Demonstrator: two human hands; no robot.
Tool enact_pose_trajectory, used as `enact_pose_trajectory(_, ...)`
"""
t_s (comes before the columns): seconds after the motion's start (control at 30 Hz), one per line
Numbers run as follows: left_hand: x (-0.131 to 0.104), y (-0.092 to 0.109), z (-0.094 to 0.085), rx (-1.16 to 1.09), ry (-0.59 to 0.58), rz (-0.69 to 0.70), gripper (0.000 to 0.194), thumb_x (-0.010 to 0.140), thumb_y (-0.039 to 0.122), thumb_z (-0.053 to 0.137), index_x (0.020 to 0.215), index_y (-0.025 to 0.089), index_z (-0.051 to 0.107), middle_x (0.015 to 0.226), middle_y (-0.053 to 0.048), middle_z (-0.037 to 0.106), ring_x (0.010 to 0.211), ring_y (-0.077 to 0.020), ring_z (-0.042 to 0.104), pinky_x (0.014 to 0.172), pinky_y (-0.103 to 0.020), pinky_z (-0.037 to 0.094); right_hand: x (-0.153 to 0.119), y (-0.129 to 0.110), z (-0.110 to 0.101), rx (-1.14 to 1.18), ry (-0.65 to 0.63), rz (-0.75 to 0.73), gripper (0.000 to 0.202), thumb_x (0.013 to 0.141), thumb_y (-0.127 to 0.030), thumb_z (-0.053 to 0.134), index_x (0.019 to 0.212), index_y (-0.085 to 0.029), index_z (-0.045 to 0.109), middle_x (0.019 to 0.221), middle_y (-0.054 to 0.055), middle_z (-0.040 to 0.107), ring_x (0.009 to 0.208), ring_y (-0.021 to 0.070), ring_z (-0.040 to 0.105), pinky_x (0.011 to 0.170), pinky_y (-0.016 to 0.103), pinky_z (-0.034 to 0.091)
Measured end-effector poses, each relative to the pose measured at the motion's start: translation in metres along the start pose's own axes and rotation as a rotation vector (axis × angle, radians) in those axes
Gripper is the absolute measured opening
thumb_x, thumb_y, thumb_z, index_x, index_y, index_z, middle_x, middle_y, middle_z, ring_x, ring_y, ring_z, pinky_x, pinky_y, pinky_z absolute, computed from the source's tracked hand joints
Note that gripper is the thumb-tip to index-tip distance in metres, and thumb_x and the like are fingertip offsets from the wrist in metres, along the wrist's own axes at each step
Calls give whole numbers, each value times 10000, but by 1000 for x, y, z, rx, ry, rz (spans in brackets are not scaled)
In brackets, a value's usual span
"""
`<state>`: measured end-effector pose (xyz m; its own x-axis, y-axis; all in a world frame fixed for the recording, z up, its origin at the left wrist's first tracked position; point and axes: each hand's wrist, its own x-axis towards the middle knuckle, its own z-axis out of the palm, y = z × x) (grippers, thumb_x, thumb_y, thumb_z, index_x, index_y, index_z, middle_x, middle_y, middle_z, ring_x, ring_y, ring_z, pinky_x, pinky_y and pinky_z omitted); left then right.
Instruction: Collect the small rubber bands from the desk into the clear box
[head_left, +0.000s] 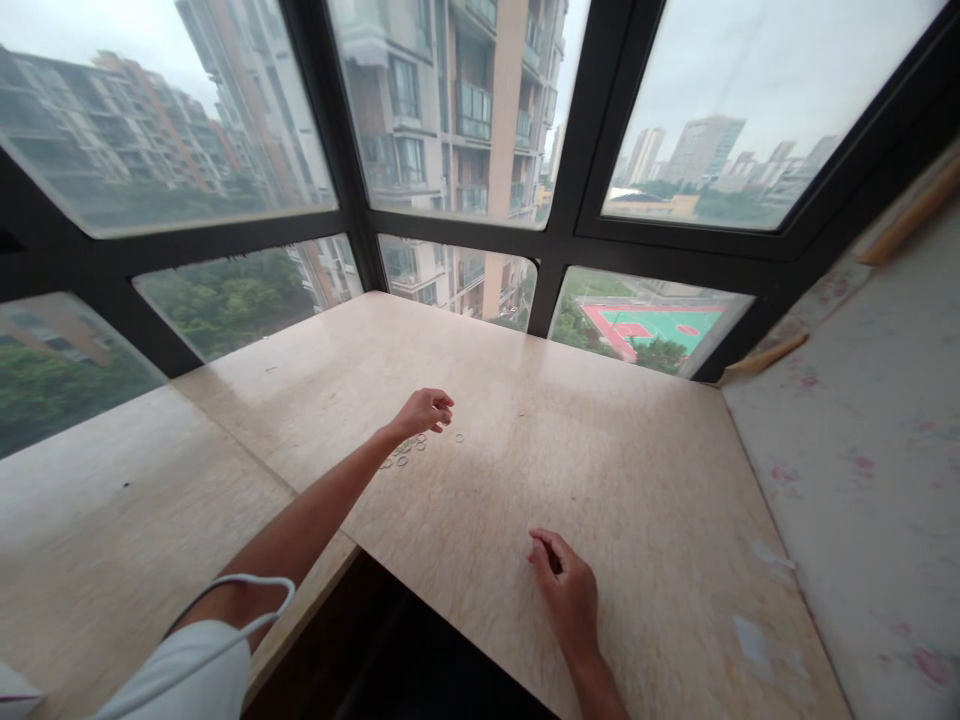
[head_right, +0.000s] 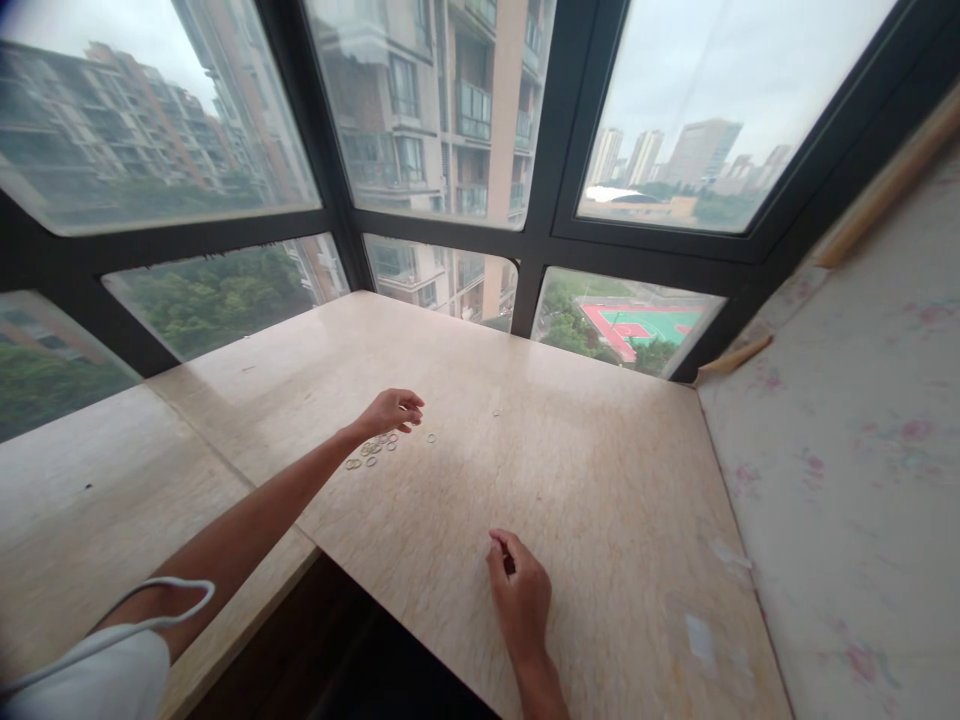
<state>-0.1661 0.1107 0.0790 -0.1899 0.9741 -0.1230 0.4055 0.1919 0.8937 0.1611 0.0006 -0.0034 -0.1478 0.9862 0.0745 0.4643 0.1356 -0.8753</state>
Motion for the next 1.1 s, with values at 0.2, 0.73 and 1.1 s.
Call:
enact_pose_trajectory(0.2, -2, 1, 1, 34, 93, 9, 235, 736, 296, 685, 869, 118, 609, 824, -81, 669, 547, -184, 680, 403, -228, 503, 94, -7, -10, -69, 68, -180, 387, 846, -351, 478, 1131, -133, 622, 1005, 125, 695, 854, 231, 665, 709, 339, 546)
enact_pose_trajectory(0.73, 26, -35, 2, -169, 125, -3, 387, 708, 379, 698, 963, 101, 610, 994, -133, 664, 743, -224, 708, 587, -314, 591, 308, 26, -6, -519, -298, -449, 510, 705, 26, 395, 1138, -74, 646, 1304, 154, 591, 1262, 217, 506, 1098, 399, 344)
enact_pose_trajectory(1.1, -21, -56, -41, 558, 376, 6, 352, 790, 377, 570, 1063, 166, 643, 947, -91, 679, 837, -227, 645, 783, -318, 487, 192, -12, 9, -187, -413, -609, 566, 787, -90, 410, 1319, -210, 560, 1344, 58, 569, 1249, 192, 522, 1063, 435, 419)
